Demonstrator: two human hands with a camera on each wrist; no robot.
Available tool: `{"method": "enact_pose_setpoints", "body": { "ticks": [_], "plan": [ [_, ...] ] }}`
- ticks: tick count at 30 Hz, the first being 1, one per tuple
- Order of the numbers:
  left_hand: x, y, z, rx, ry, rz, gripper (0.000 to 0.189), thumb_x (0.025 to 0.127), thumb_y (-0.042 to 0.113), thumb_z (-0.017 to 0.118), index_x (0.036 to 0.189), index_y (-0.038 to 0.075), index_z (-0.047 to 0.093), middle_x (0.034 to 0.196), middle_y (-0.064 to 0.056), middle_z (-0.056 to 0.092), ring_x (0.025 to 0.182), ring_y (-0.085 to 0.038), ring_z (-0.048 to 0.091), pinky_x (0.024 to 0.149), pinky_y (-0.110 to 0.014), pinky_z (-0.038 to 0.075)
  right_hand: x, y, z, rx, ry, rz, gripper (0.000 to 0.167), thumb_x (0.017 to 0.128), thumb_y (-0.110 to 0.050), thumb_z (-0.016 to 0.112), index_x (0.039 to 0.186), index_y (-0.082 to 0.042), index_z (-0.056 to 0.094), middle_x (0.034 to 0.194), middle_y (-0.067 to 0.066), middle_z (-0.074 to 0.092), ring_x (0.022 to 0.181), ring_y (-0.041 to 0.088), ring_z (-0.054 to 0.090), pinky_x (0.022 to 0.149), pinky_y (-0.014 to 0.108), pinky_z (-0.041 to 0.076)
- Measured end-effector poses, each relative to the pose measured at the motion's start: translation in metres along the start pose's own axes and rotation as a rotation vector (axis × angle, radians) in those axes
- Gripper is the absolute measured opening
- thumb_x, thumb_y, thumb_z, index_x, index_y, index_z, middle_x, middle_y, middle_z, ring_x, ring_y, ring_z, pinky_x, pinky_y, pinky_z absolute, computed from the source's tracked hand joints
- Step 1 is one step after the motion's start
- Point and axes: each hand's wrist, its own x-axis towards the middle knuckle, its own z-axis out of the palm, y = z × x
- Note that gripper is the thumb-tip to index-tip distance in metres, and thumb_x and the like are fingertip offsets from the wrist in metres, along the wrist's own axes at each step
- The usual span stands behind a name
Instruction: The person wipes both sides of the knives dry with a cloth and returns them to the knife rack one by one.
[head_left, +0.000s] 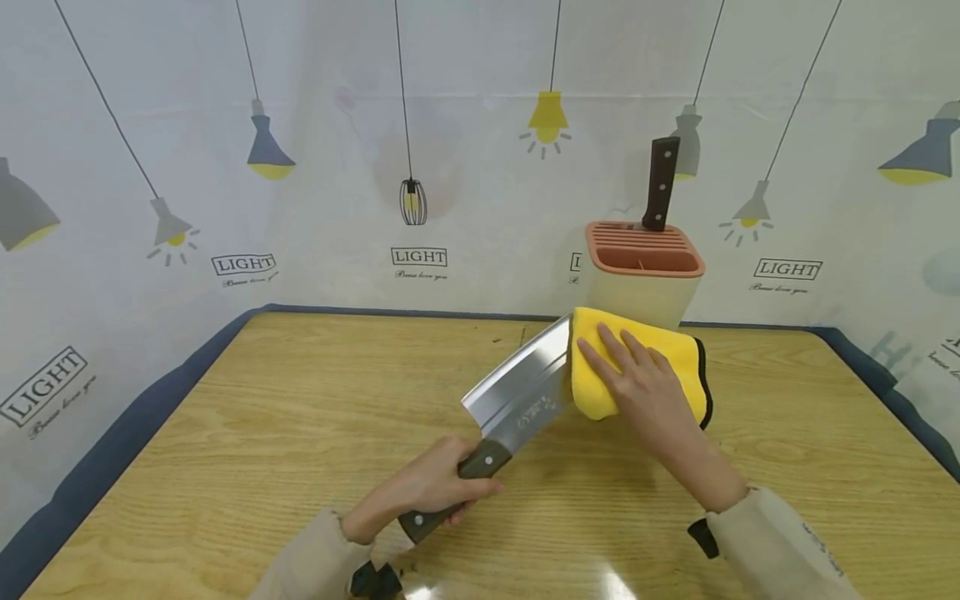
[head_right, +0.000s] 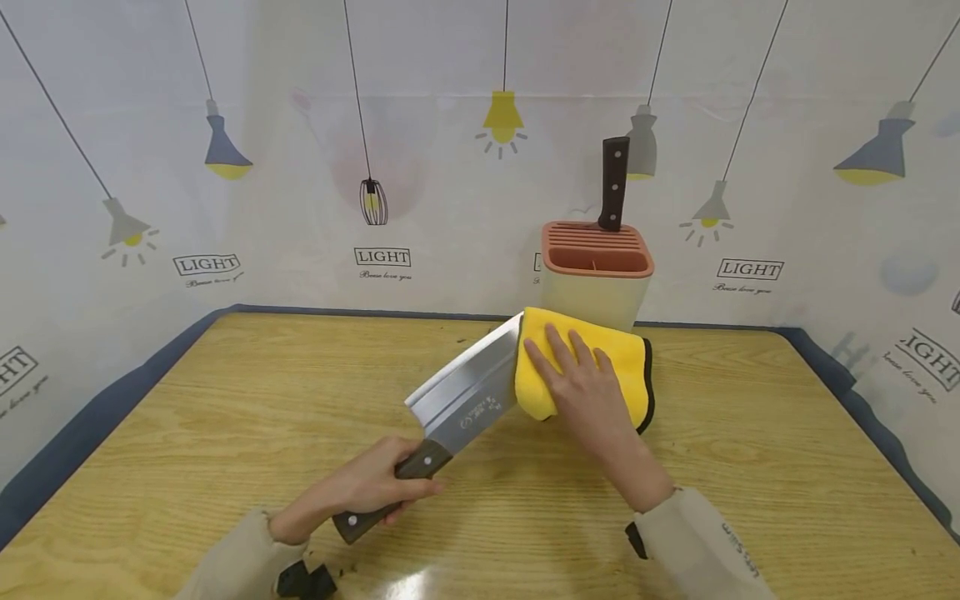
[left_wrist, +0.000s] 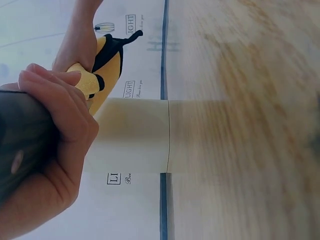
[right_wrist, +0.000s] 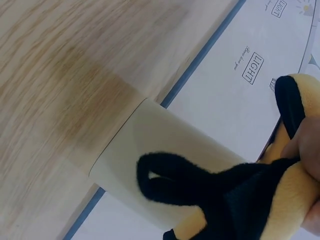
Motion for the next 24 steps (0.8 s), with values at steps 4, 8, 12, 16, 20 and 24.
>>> {"method": "enact_pose_setpoints", "body": {
  "ticks": [4,8,12,16,20,24],
  "plan": [
    [0.0,0.0,0.0,0.007,0.004,-0.007,0.011,0.085,0.012,0.058,0.082,0.004,0.052,0.044,0.001,0.047,0.032,-0.005,0.044,0.033,-0.025,0.043,0.0,0.001,0.0,-0.022,-0.001,0.005,0.06,0.067,0.015,0.066,0.122,-0.008,0.054,0.124,0.02,0.048,0.105,0.041,0.049,0.072,0.051,0.046],
    [-0.001,0.0,0.0,0.012,0.004,-0.01,0.012,0.085,0.011,0.058,0.08,0.004,0.051,0.043,0.001,0.047,0.031,-0.005,0.044,0.032,-0.026,0.043,0.0,0.001,0.0,-0.069,0.0,-0.017,0.056,0.069,0.013,0.066,0.119,-0.009,0.056,0.123,0.019,0.05,0.104,0.04,0.05,0.075,0.051,0.046],
    [-0.001,0.0,0.0,0.015,0.0,-0.009,0.012,0.085,0.011,0.059,0.081,0.004,0.05,0.043,0.001,0.047,0.031,-0.005,0.044,0.032,-0.026,0.042,0.002,-0.001,-0.002,-0.103,0.0,-0.034,0.053,0.069,0.011,0.067,0.117,-0.009,0.057,0.122,0.018,0.051,0.104,0.039,0.05,0.077,0.051,0.045],
    [-0.001,0.0,0.0,0.001,-0.01,-0.013,0.011,0.085,0.011,0.059,0.087,0.001,0.052,0.044,0.001,0.047,0.032,-0.007,0.044,0.032,-0.025,0.042,0.003,-0.004,-0.004,-0.132,-0.001,-0.062,0.053,0.068,0.01,0.068,0.117,-0.009,0.058,0.122,0.017,0.051,0.105,0.038,0.05,0.079,0.05,0.045],
    [-0.001,0.0,0.001,-0.016,-0.022,-0.021,0.017,0.086,0.012,0.059,0.093,-0.003,0.054,0.044,0.0,0.048,0.032,-0.009,0.044,0.032,-0.025,0.042,0.003,-0.009,-0.003,-0.155,0.014,-0.104,0.052,0.068,0.01,0.068,0.116,-0.009,0.058,0.12,0.016,0.053,0.105,0.036,0.051,0.079,0.049,0.045],
    [-0.001,-0.001,0.001,-0.016,-0.031,-0.023,0.017,0.086,0.013,0.058,0.093,-0.002,0.053,0.044,-0.001,0.048,0.032,-0.007,0.044,0.032,-0.024,0.041,0.003,-0.015,-0.001,-0.152,0.036,-0.136,0.052,0.068,0.01,0.066,0.116,-0.009,0.059,0.12,0.016,0.054,0.106,0.034,0.052,0.08,0.048,0.046]
  ]
}}
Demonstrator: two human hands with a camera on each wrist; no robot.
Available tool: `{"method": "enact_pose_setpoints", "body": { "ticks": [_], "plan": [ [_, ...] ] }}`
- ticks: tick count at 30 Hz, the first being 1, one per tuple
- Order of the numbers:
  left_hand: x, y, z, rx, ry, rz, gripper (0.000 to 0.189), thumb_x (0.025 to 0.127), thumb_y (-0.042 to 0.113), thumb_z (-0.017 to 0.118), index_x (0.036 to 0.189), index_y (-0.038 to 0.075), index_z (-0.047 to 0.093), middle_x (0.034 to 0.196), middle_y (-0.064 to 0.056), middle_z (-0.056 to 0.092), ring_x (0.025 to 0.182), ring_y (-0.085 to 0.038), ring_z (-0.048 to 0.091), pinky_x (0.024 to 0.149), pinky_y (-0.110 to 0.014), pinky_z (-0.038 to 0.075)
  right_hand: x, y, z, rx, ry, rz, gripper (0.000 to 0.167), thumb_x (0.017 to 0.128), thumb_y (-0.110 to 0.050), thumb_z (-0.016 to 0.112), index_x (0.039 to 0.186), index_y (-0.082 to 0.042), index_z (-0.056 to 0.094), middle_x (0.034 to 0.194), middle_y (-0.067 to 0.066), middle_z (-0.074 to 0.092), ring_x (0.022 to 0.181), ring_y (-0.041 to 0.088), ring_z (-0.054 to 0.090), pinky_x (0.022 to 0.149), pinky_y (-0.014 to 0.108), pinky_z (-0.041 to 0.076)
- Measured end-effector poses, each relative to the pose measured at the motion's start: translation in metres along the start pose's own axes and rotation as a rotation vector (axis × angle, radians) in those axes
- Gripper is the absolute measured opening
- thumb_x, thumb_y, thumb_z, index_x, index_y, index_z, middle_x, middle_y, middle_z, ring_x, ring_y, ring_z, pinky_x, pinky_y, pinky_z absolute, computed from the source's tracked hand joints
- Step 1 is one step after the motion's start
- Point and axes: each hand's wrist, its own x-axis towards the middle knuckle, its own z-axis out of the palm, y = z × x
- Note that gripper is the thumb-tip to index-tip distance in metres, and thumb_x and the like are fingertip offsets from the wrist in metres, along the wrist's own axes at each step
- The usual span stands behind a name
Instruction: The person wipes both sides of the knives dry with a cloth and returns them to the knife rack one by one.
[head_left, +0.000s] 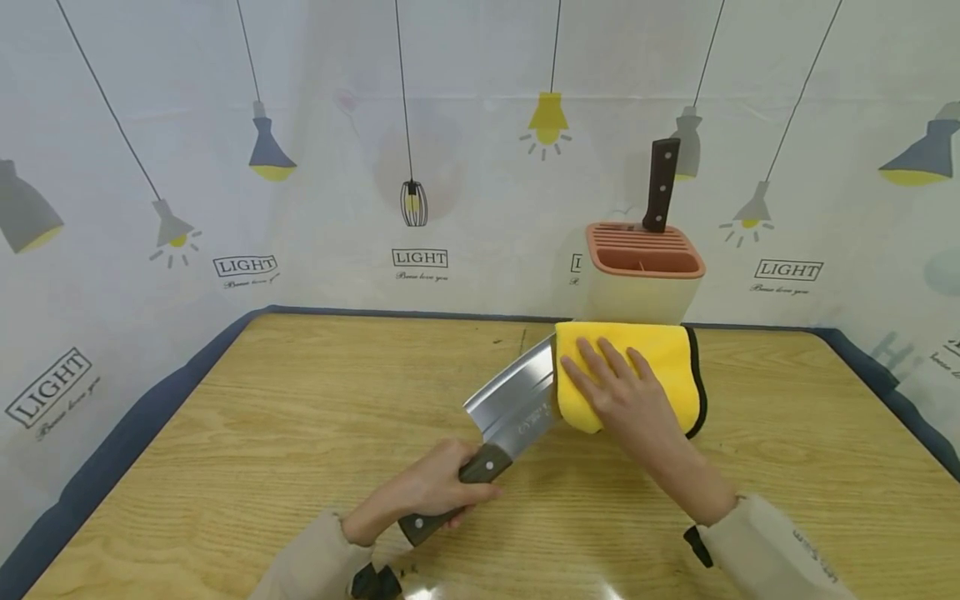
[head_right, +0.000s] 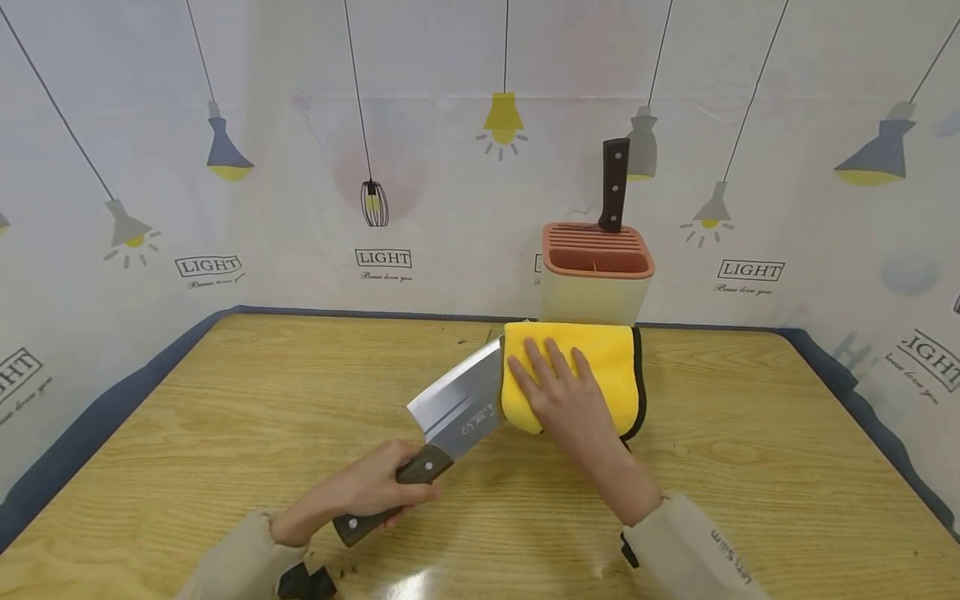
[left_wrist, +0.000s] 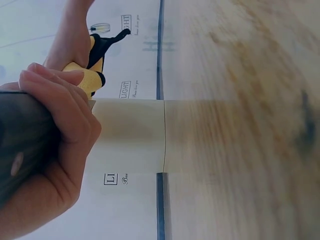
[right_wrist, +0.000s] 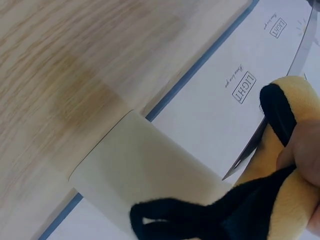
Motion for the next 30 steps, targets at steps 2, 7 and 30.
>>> {"method": "enact_pose_setpoints", "body": {
  "ticks": [2,7,30],
  "plan": [
    [0.0,0.0,0.0,-0.001,-0.001,0.0,0.015,0.086,0.013,0.058,0.09,-0.001,0.053,0.044,-0.001,0.048,0.032,-0.007,0.044,0.032,-0.024,0.041,0.0,-0.003,0.0,0.009,0.009,-0.014,0.051,0.069,0.01,0.065,0.116,-0.008,0.058,0.12,0.016,0.054,0.106,0.034,0.052,0.081,0.048,0.046],
    [0.001,0.0,0.001,0.002,0.003,-0.003,0.012,0.086,0.013,0.058,0.085,0.003,0.052,0.044,-0.001,0.048,0.032,-0.007,0.044,0.032,-0.023,0.041,0.002,-0.01,-0.002,0.026,0.015,-0.048,0.05,0.07,0.007,0.065,0.117,-0.008,0.058,0.122,0.016,0.052,0.109,0.033,0.051,0.083,0.048,0.045],
    [0.005,0.004,0.002,-0.003,0.021,-0.044,0.015,0.085,0.017,0.059,0.083,0.005,0.051,0.044,0.0,0.048,0.032,-0.007,0.044,0.032,-0.023,0.041,0.003,-0.033,-0.008,0.078,0.019,-0.225,0.061,0.064,0.001,0.072,0.121,-0.012,0.055,0.128,0.013,0.048,0.118,0.028,0.044,0.093,0.044,0.039]
  ]
}}
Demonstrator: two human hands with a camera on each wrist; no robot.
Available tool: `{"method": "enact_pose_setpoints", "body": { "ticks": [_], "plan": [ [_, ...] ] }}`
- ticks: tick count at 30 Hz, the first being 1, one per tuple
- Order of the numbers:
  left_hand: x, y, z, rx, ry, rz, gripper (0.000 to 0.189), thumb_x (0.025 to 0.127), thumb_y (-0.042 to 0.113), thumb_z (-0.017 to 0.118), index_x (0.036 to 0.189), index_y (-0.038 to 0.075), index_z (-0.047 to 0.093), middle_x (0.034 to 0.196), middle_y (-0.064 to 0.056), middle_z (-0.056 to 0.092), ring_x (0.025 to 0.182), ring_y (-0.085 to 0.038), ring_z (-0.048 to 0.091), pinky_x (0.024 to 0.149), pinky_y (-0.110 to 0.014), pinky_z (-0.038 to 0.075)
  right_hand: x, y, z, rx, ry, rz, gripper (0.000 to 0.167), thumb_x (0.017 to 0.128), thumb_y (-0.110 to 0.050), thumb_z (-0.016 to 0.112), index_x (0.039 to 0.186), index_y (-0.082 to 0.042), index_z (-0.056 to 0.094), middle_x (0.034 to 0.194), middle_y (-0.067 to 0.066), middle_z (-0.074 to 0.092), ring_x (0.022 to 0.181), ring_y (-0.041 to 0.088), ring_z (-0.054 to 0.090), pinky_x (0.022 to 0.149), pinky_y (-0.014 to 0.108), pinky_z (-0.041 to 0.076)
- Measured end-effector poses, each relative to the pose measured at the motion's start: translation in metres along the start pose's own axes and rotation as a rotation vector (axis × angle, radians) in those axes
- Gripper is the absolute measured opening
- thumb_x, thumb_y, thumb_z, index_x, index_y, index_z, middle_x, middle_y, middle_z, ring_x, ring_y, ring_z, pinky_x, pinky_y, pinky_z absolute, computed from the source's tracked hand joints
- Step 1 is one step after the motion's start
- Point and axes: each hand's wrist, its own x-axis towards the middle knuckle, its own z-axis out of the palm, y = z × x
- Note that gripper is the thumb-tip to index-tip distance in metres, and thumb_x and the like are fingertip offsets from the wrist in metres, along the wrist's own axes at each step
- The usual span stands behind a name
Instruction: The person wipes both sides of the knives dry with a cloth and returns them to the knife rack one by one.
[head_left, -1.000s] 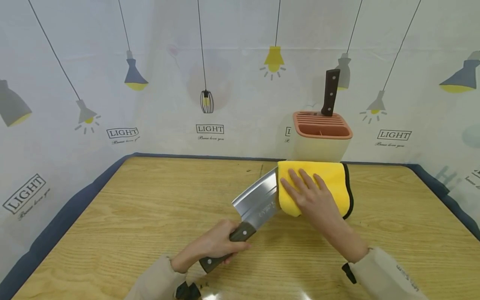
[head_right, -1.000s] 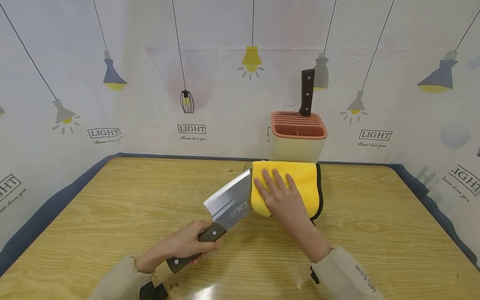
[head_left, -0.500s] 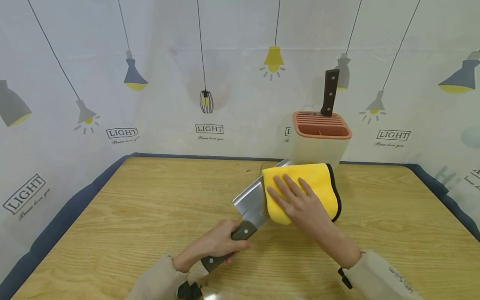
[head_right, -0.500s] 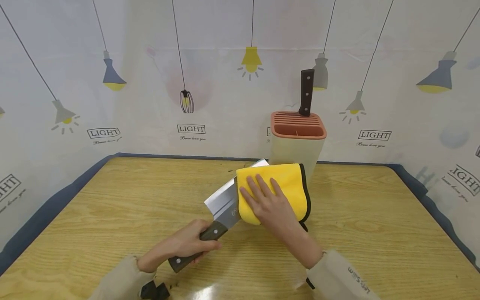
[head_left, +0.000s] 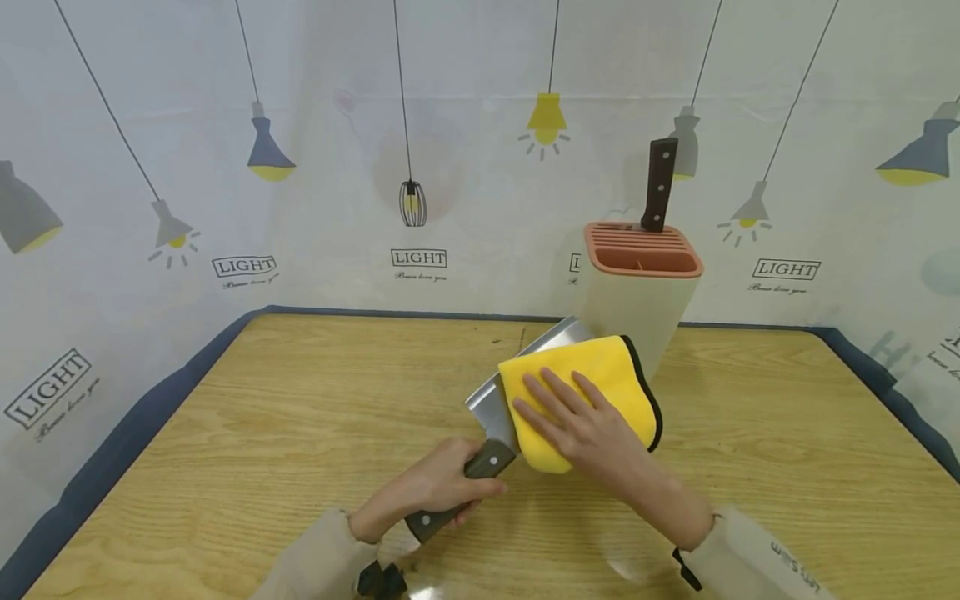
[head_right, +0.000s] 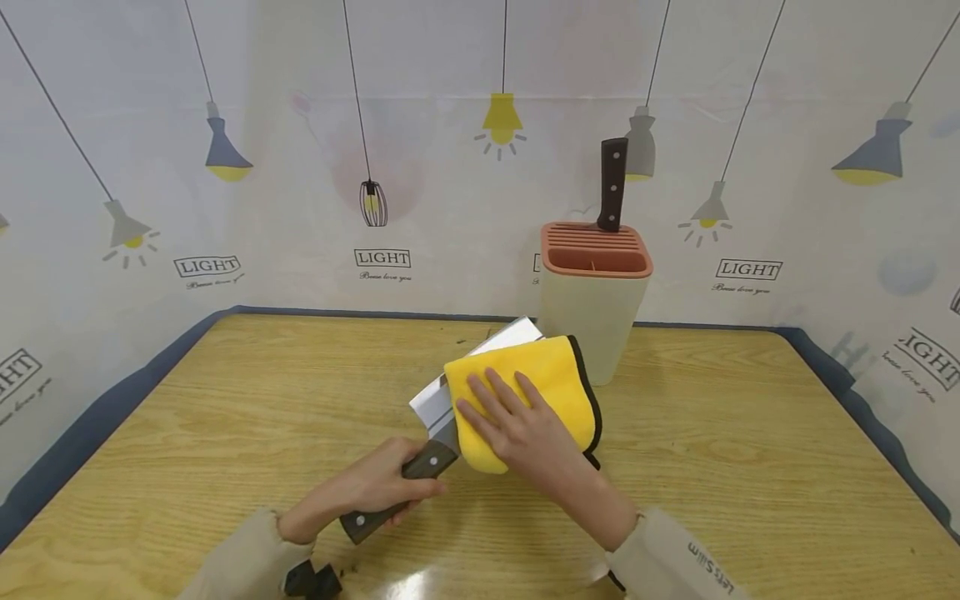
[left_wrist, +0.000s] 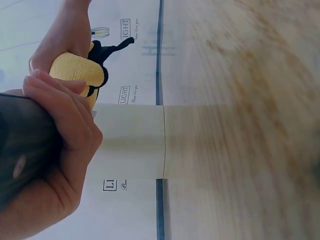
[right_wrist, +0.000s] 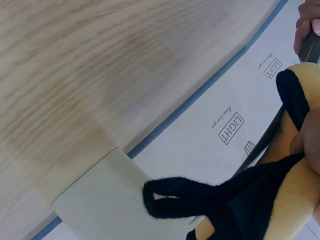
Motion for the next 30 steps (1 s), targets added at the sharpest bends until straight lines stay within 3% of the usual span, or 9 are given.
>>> {"method": "enact_pose_setpoints", "body": {
  "ticks": [4,10,14,17,23,27,30],
  "plan": [
    [0.0004,-0.0004,0.0002,0.0,0.002,-0.002,0.016,0.085,0.017,0.059,0.082,0.004,0.05,0.044,0.0,0.048,0.032,-0.007,0.044,0.032,-0.023,0.041,0.0006,-0.0015,0.0001,0.016,0.003,-0.059,0.061,0.065,-0.003,0.071,0.123,-0.012,0.052,0.129,0.013,0.047,0.119,0.028,0.043,0.095,0.044,0.037],
    [0.0019,-0.0008,-0.0007,-0.004,-0.006,0.007,0.013,0.086,0.015,0.058,0.083,0.004,0.051,0.045,0.0,0.048,0.032,-0.007,0.044,0.032,-0.022,0.041,0.0015,-0.0027,0.0014,0.053,0.047,-0.136,0.052,0.076,-0.002,0.052,0.127,-0.011,0.047,0.13,0.013,0.045,0.12,0.028,0.042,0.098,0.044,0.035],
    [0.0031,-0.0013,-0.0015,0.002,-0.012,0.029,0.01,0.086,0.012,0.056,0.084,0.004,0.051,0.045,0.001,0.048,0.032,-0.006,0.043,0.032,-0.021,0.04,0.0032,-0.0017,0.0017,0.074,0.081,-0.17,0.044,0.092,0.001,0.029,0.134,-0.01,0.037,0.131,0.013,0.044,0.121,0.028,0.041,0.099,0.045,0.033],
    [0.0034,-0.0012,-0.0016,0.005,-0.015,0.041,0.009,0.087,0.011,0.056,0.084,0.004,0.051,0.045,0.001,0.048,0.032,-0.006,0.043,0.032,-0.02,0.039,0.0046,-0.0005,0.001,0.066,0.093,-0.194,0.045,0.097,-0.002,0.013,0.137,-0.01,0.033,0.132,0.013,0.043,0.122,0.028,0.04,0.1,0.045,0.031],
    [0.0019,0.0003,-0.0009,-0.011,-0.018,0.046,0.01,0.086,0.011,0.056,0.085,0.002,0.051,0.046,0.0,0.048,0.033,-0.007,0.044,0.032,-0.022,0.039,0.0052,0.0007,-0.0009,0.075,0.086,-0.213,0.044,0.097,-0.001,0.014,0.135,-0.01,0.036,0.133,0.012,0.042,0.122,0.028,0.039,0.1,0.045,0.031],
    [0.0014,0.0015,-0.0008,-0.018,-0.015,0.053,0.011,0.086,0.011,0.057,0.085,0.001,0.051,0.046,-0.001,0.048,0.033,-0.008,0.044,0.032,-0.023,0.039,0.0051,0.0007,-0.0005,0.058,0.08,-0.2,0.049,0.097,-0.004,0.004,0.137,-0.011,0.033,0.132,0.011,0.043,0.123,0.027,0.039,0.101,0.045,0.031],
    [0.0014,0.0014,-0.0007,-0.016,-0.011,0.053,0.012,0.086,0.011,0.057,0.083,0.002,0.051,0.045,0.0,0.048,0.032,-0.008,0.044,0.032,-0.023,0.04,0.0044,0.0011,-0.0005,0.074,0.074,-0.192,0.049,0.098,-0.006,0.004,0.136,-0.01,0.035,0.132,0.012,0.043,0.123,0.027,0.038,0.1,0.045,0.031]
  ]
}}
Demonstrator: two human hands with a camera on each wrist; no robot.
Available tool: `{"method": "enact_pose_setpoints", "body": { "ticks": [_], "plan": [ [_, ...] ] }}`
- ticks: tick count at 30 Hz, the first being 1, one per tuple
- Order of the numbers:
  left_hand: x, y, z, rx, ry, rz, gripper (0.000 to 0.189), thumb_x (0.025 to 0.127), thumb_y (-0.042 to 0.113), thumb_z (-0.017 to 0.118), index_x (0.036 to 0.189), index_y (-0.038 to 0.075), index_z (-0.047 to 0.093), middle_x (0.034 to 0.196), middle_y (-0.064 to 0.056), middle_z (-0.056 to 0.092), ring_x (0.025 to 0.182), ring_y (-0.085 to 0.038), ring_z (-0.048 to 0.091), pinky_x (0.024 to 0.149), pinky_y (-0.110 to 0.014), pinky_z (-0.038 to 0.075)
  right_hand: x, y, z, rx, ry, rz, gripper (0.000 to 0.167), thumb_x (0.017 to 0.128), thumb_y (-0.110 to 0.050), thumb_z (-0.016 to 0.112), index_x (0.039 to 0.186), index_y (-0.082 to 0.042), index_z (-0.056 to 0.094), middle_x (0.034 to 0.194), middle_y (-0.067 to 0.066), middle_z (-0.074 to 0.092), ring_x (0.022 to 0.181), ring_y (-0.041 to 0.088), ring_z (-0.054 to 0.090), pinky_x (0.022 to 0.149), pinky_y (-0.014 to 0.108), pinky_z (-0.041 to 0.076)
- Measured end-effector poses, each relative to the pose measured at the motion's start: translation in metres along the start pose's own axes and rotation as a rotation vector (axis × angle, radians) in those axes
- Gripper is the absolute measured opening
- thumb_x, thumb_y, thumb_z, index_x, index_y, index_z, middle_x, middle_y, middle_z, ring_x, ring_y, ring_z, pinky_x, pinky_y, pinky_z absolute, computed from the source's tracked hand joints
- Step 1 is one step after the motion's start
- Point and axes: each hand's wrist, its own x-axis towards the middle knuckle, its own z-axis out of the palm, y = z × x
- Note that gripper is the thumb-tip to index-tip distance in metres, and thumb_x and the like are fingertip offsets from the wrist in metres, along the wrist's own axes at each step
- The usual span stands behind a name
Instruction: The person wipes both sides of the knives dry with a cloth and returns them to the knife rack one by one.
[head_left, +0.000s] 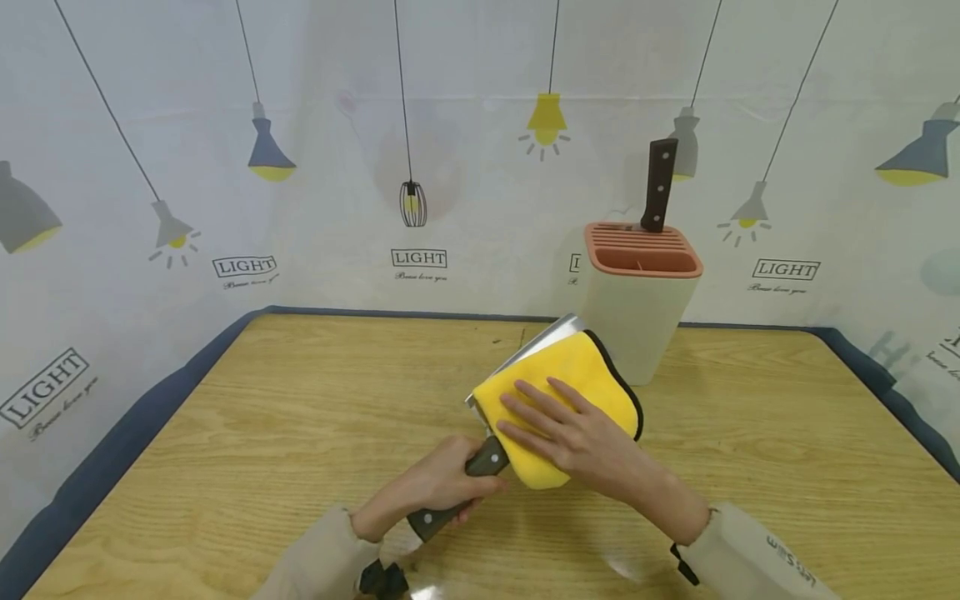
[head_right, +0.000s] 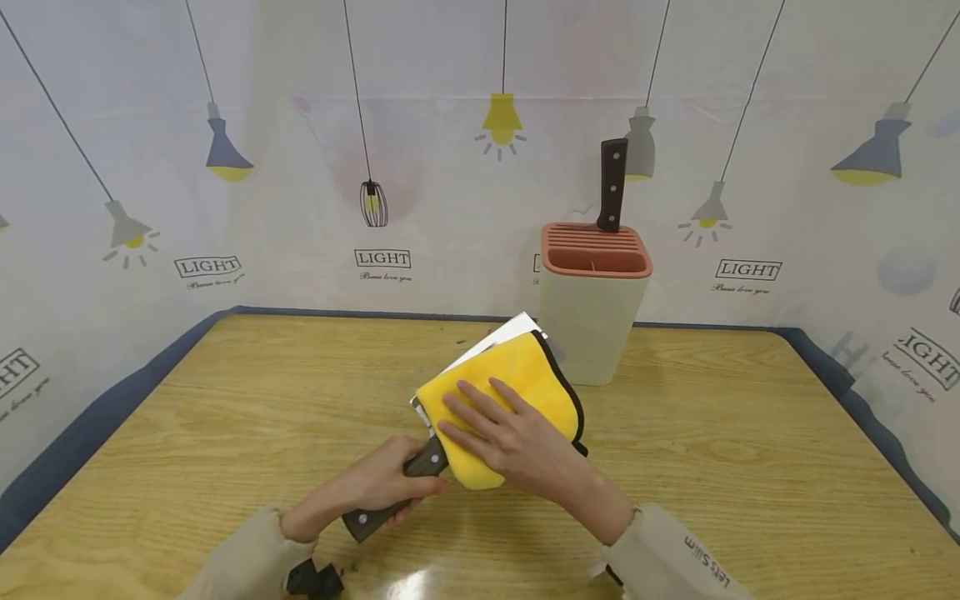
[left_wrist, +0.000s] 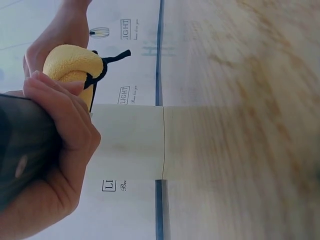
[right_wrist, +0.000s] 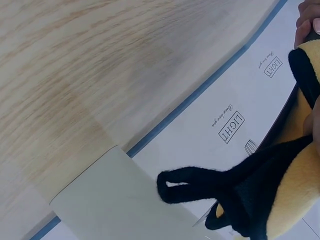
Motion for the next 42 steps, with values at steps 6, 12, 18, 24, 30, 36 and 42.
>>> {"method": "enact_pose_setpoints", "body": {
  "ticks": [6,12,18,24,30,36,42],
  "plan": [
    [0.001,-0.002,0.0,0.008,0.006,-0.009,0.014,0.086,0.014,0.058,0.08,0.004,0.051,0.045,0.001,0.048,0.033,-0.006,0.044,0.033,-0.022,0.041,-0.003,0.002,-0.001,0.016,-0.039,0.022,0.05,0.081,-0.005,0.056,0.129,-0.011,0.045,0.133,0.013,0.042,0.123,0.028,0.039,0.099,0.045,0.033],
    [0.0,-0.004,-0.001,0.012,0.017,-0.018,0.016,0.085,0.015,0.059,0.078,0.004,0.05,0.045,0.001,0.048,0.033,-0.005,0.043,0.033,-0.023,0.042,-0.008,0.005,0.002,0.002,-0.044,0.073,0.045,0.083,0.0,0.042,0.126,-0.013,0.048,0.133,0.012,0.043,0.121,0.028,0.041,0.096,0.045,0.036],
    [0.0,-0.005,-0.001,0.017,0.015,-0.01,0.016,0.085,0.015,0.059,0.078,0.004,0.05,0.044,0.001,0.048,0.033,-0.005,0.043,0.033,-0.023,0.042,-0.013,0.01,0.001,0.016,-0.089,0.137,0.065,0.067,0.003,0.067,0.127,-0.013,0.048,0.134,0.012,0.041,0.122,0.029,0.04,0.095,0.047,0.036],
    [-0.002,-0.005,0.0,0.007,0.013,-0.01,0.016,0.086,0.015,0.059,0.079,0.003,0.05,0.044,0.001,0.048,0.032,-0.006,0.044,0.032,-0.023,0.041,-0.017,0.015,0.002,0.012,-0.13,0.219,0.074,0.063,0.006,0.074,0.129,-0.014,0.047,0.135,0.011,0.041,0.122,0.03,0.039,0.092,0.047,0.038],
    [-0.003,-0.005,0.0,0.024,0.014,-0.008,0.015,0.086,0.015,0.058,0.08,0.003,0.051,0.045,0.001,0.048,0.033,-0.006,0.045,0.033,-0.023,0.042,-0.021,0.02,0.002,0.002,-0.13,0.3,0.072,0.062,0.01,0.073,0.127,-0.012,0.049,0.133,0.013,0.043,0.12,0.032,0.041,0.09,0.048,0.04],
    [-0.003,-0.005,0.001,0.019,0.019,-0.011,0.013,0.086,0.013,0.058,0.081,0.003,0.051,0.045,0.0,0.048,0.033,-0.006,0.045,0.033,-0.025,0.043,-0.027,0.025,0.005,0.002,-0.128,0.368,0.073,0.061,0.013,0.072,0.127,-0.01,0.048,0.132,0.016,0.043,0.119,0.034,0.042,0.087,0.049,0.041],
    [-0.004,-0.005,0.001,0.008,0.014,-0.005,0.012,0.085,0.012,0.059,0.085,0.002,0.053,0.044,-0.001,0.048,0.032,-0.007,0.045,0.032,-0.026,0.043,-0.033,0.03,0.009,0.006,-0.11,0.419,0.071,0.063,0.015,0.069,0.126,-0.009,0.048,0.131,0.017,0.044,0.117,0.035,0.043,0.085,0.05,0.043]
  ]
}}
